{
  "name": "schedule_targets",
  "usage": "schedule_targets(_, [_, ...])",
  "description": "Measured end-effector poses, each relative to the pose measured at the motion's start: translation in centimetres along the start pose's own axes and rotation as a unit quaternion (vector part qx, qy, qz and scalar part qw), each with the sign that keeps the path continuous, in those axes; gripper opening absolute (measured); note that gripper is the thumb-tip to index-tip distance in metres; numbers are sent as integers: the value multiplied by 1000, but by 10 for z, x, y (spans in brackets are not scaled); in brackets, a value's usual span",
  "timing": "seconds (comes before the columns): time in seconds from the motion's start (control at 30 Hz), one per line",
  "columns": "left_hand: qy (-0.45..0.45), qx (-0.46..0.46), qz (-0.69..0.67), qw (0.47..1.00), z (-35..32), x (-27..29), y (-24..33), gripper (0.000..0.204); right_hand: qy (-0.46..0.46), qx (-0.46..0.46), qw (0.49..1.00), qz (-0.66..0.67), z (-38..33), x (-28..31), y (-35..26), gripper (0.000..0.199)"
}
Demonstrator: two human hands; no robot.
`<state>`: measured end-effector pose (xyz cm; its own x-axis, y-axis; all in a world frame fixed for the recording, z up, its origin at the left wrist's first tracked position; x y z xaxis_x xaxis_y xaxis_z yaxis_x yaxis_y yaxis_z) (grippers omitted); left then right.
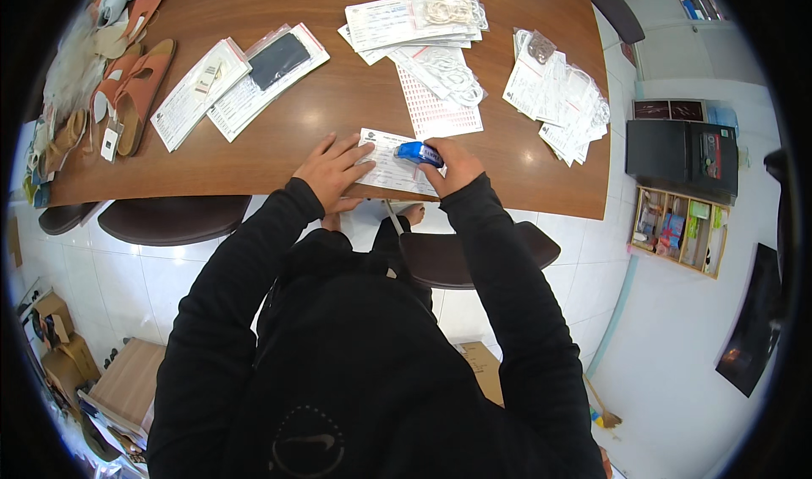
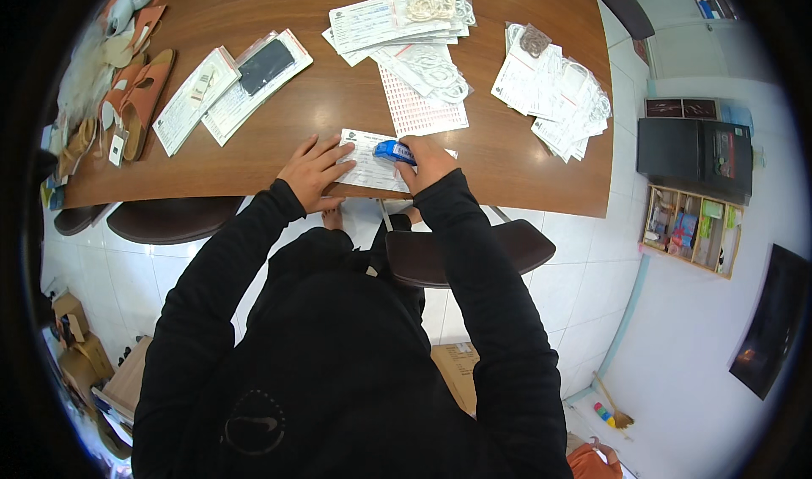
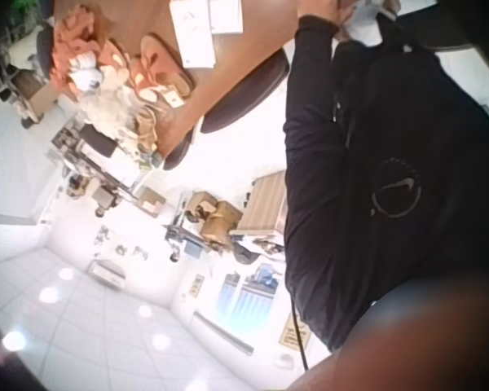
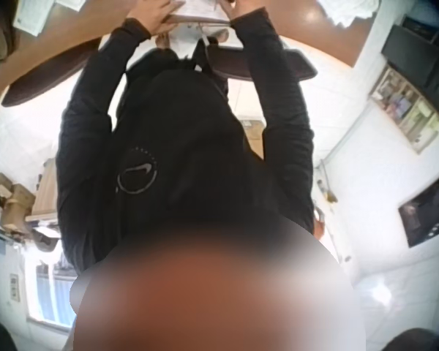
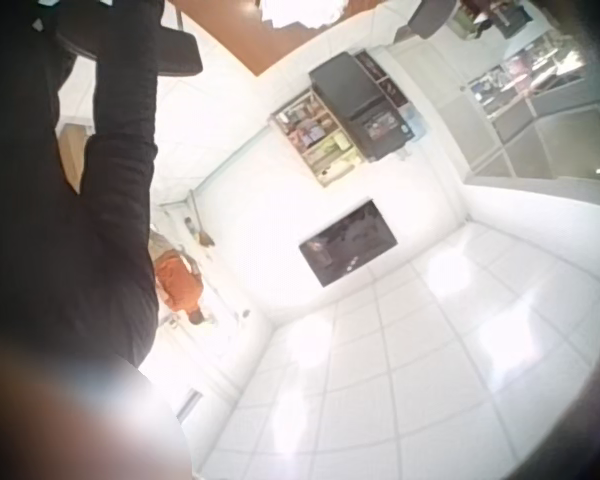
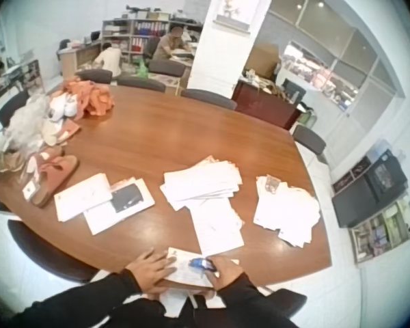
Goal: The person repeatedly stamps a blue ink pad onto small white paper slips laid out on a wooden table. They handle the slips one at a time, stamp each, and place them into a growing stack. The person also moves between the table and a nearby counter to continue stamping additional slips.
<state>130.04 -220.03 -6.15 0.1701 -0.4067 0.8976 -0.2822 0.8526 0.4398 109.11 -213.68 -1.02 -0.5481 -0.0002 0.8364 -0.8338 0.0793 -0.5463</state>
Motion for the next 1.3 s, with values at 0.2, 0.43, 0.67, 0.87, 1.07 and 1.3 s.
schedule_targets(0.2, [9,6,20,1000,-1,0,0,68,-77,-26,996,-41,9,-7,-10,32])
schedule_targets(0.43, [18,1,17,1000,-2,0,-1,66,-96,18,992,-84,12,-8,-30,30])
schedule_targets(0.67, [13,4,19,1000,-1,-2,-1,64,-110,17,989,-97,12,-10,-29,28])
schedule_targets(0.87, [12,1,14,1000,-1,-1,-2,65,-116,-6,989,-95,8,-10,-25,33])
schedule_targets(1.07, [4,2,3,1000,0,-2,-2,67,-108,14,990,-89,7,-12,-26,33])
schedule_targets(1.3, [16,0,11,1000,-1,1,0,66,-85,29,992,-83,6,-20,-23,28])
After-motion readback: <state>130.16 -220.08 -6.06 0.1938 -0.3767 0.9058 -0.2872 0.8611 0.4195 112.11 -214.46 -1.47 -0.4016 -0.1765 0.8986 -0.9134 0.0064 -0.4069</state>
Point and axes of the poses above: each hand's wrist, its own z-axis towards the middle knuckle, its own x-axis out of the back of the hand, y = z × x, the point moved 6 cm from there along z, towards the middle knuckle, and after that the axes turned 4 degrees about -y, right-handed, at the moved point
